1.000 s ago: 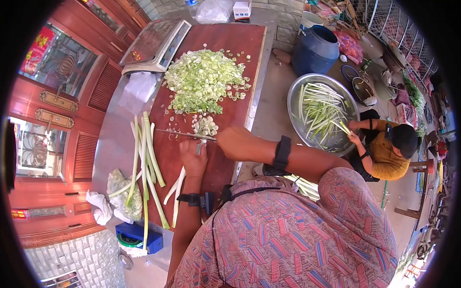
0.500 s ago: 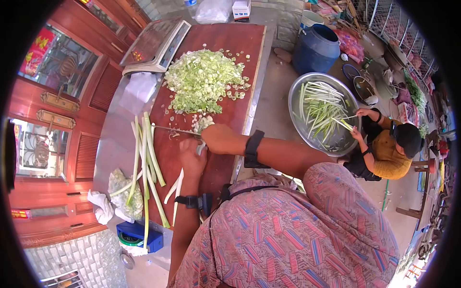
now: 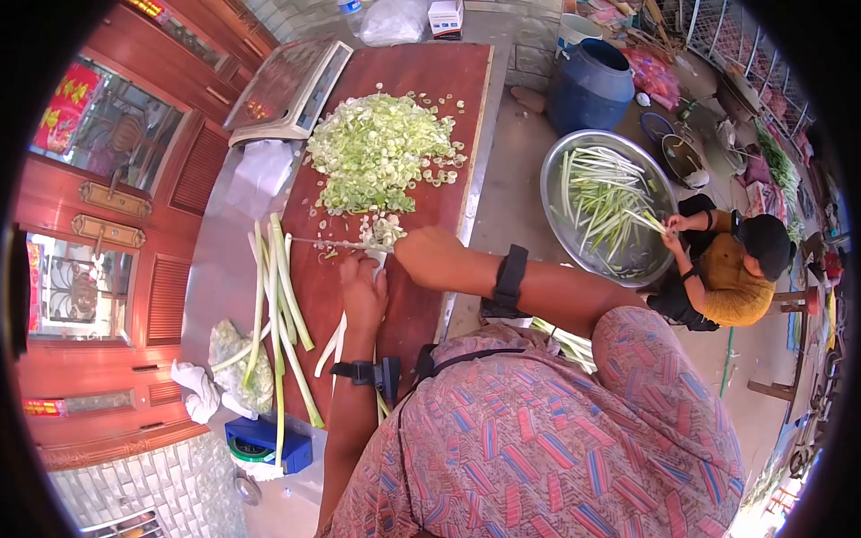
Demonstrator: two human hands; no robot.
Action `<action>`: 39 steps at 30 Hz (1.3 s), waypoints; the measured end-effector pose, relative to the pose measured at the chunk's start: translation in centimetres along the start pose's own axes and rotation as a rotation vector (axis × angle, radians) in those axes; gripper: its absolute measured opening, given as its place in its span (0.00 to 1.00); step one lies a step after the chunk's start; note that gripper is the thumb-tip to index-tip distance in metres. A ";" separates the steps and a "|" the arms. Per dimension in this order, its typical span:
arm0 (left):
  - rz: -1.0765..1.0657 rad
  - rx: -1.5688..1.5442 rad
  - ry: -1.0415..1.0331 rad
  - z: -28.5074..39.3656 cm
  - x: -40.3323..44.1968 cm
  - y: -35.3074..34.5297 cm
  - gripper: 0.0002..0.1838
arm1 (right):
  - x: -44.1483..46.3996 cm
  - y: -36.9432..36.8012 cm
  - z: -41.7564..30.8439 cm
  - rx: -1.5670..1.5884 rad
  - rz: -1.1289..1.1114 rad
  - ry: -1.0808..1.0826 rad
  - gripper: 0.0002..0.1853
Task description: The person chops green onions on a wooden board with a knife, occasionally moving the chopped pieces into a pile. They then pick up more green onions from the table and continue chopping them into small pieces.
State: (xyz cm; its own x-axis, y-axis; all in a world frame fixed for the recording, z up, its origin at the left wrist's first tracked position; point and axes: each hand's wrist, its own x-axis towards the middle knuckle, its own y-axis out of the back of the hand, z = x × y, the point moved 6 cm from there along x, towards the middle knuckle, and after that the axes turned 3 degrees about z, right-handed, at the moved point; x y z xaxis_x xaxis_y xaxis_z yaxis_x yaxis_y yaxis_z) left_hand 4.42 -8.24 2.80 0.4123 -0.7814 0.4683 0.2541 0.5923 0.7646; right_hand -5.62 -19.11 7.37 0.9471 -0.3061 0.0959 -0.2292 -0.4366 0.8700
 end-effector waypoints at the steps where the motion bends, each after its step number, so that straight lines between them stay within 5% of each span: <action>1: -0.009 0.005 0.012 -0.1 0.1 -0.2 0.10 | -0.3 0.2 -0.1 -0.035 -0.022 0.012 0.06; 15: -0.003 -0.016 0.027 -0.6 -0.1 -0.2 0.09 | 1.6 -1.4 -0.7 -0.062 -0.089 0.102 0.07; 20: 0.061 -0.027 0.016 -0.4 -0.1 0.0 0.07 | 3.4 -3.5 1.7 0.025 -0.052 -0.098 0.05; 39: 0.043 -0.018 0.066 -0.8 -0.3 -0.3 0.08 | -0.1 -0.1 -0.7 -0.079 -0.116 0.041 0.05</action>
State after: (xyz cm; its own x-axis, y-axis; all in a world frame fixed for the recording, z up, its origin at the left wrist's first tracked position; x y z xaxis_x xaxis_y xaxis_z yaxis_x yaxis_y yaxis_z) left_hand 4.91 -8.03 2.08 0.4795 -0.7409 0.4703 0.2506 0.6292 0.7358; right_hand -5.54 -18.47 7.64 0.9750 -0.2221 0.0110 -0.1010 -0.3982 0.9117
